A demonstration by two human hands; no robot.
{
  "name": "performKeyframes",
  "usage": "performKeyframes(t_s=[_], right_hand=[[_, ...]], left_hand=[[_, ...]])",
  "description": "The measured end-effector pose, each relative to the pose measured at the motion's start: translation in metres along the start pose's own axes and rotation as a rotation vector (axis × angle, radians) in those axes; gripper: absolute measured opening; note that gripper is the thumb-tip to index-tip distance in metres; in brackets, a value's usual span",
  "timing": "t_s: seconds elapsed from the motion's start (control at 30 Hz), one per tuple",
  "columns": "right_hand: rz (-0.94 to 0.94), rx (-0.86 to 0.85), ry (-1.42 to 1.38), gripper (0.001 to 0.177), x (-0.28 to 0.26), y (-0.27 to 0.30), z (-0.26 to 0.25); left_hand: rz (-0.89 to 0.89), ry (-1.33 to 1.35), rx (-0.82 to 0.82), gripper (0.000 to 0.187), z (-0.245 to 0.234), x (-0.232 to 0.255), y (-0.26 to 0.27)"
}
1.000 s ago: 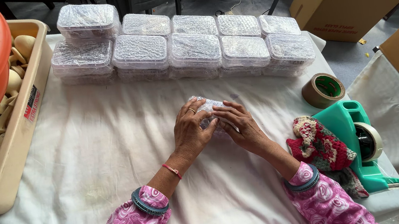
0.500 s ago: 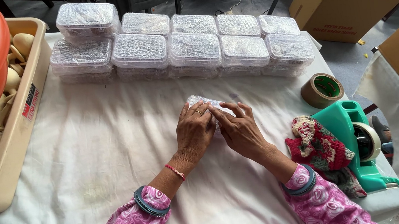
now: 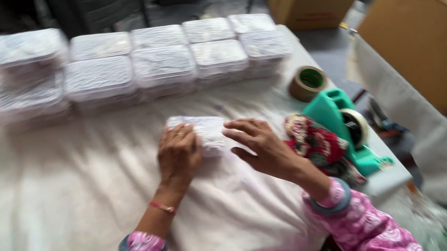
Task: The person wraps a small, clear plastic container with bubble wrap on a white tablecloth. They fold the wrap around the container and secure it with clear tape using a dispenser. The wrapped container is then placed on a stack of similar items.
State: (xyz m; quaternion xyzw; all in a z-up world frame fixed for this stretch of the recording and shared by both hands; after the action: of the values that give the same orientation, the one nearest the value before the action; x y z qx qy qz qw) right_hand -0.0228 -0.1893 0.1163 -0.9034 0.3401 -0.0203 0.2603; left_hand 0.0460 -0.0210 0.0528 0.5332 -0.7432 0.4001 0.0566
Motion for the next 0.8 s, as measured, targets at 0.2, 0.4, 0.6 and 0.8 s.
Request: performKeyframes(t_s=[0.2, 0.4, 0.6, 0.8], right_hand=[[0.412, 0.324, 0.127, 0.017, 0.026, 0.126, -0.142], [0.931, 0.528, 0.195, 0.016, 0.069, 0.229, -0.18], [0.942, 0.52, -0.05, 0.02, 0.086, 0.294, -0.174], [1.021, 0.392, -0.376, 0.025, 0.085, 0.318, -0.145]], left_hand=[[0.028, 0.027, -0.014, 0.022, -0.008, 0.003, 0.0], [0.016, -0.025, -0.04, 0.032, -0.002, 0.0, 0.003], [0.032, -0.05, -0.06, 0.029, -0.002, -0.002, 0.005], [0.031, -0.081, -0.072, 0.026, 0.003, -0.006, 0.008]])
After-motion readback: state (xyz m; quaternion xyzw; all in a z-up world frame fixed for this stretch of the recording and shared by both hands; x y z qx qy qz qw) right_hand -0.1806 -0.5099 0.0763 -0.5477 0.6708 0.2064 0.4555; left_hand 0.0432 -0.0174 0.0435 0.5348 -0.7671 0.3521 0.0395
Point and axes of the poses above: each hand's wrist, its own y-axis away from the middle knuckle, its own z-axis out of the palm, x = y × z, the point moved 7 cm from there along -y, towards the middle knuckle, and after that the axes turned 14 degrees about -z, right-handed, at the moved point
